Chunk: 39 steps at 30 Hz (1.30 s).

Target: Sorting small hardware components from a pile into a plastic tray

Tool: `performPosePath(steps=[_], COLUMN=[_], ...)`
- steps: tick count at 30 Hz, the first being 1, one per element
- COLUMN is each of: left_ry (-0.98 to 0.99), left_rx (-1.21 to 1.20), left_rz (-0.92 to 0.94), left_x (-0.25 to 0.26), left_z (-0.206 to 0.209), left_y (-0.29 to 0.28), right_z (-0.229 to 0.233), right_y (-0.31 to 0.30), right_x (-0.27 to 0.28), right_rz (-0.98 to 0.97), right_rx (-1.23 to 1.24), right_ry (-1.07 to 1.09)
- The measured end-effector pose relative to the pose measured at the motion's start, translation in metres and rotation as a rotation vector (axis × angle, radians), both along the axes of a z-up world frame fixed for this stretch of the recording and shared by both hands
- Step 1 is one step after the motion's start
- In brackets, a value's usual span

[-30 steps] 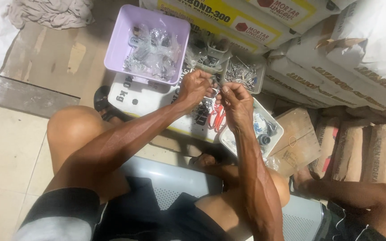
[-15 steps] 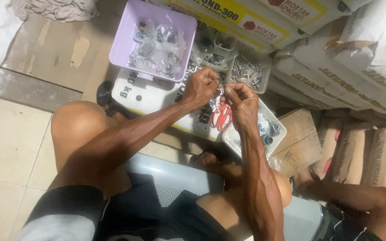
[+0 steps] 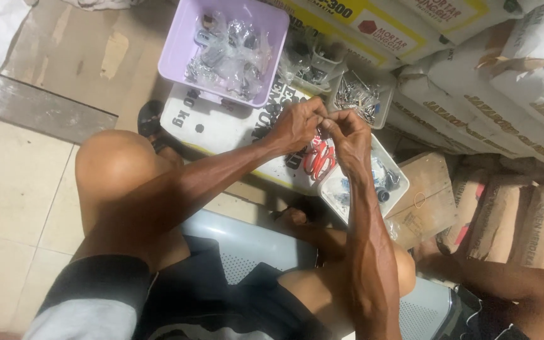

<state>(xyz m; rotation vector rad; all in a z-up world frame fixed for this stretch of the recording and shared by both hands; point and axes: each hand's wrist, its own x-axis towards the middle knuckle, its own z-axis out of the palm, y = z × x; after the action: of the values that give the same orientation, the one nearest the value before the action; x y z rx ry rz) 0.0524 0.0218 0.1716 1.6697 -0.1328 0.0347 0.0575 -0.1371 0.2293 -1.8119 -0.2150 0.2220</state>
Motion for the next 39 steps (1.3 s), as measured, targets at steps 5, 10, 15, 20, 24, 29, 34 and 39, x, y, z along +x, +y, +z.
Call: performPosePath(steps=[5, 10, 15, 20, 24, 29, 34, 39], left_ry=[0.093, 0.294, 0.381, 0.386, 0.305, 0.243, 0.134, 0.038], left_rx=[0.152, 0.445, 0.614, 0.657, 0.586, 0.504, 0.54, 0.715], left_rz=[-0.061, 0.059, -0.089, -0.143, -0.148, -0.099, -0.12, -0.116], left_x=[0.012, 0.025, 0.007, 0.002, -0.003, -0.004, -0.004, -0.004], left_z=[-0.067, -0.09, -0.082, -0.101, -0.071, -0.103, -0.082, -0.052], left_y=[-0.008, -0.001, 0.004, 0.023, 0.038, 0.035, 0.035, 0.038], right_z=[-0.073, -0.113, -0.128, -0.142, -0.148, -0.16, -0.13, -0.081], right_y=[-0.023, -0.029, -0.043, -0.026, -0.014, -0.012, -0.012, -0.014], right_x=[0.005, -0.011, 0.009, 0.012, 0.014, 0.023, 0.018, -0.001], right_rz=[0.118, 0.212, 0.107, -0.036, -0.086, -0.061, -0.1, -0.217], right_rx=[-0.304, -0.87, -0.818, -0.939, -1.008, -1.019, -0.875, -0.162], right_ry=[-0.191, -0.112, -0.138, -0.224, -0.177, -0.11, -0.086, 0.182])
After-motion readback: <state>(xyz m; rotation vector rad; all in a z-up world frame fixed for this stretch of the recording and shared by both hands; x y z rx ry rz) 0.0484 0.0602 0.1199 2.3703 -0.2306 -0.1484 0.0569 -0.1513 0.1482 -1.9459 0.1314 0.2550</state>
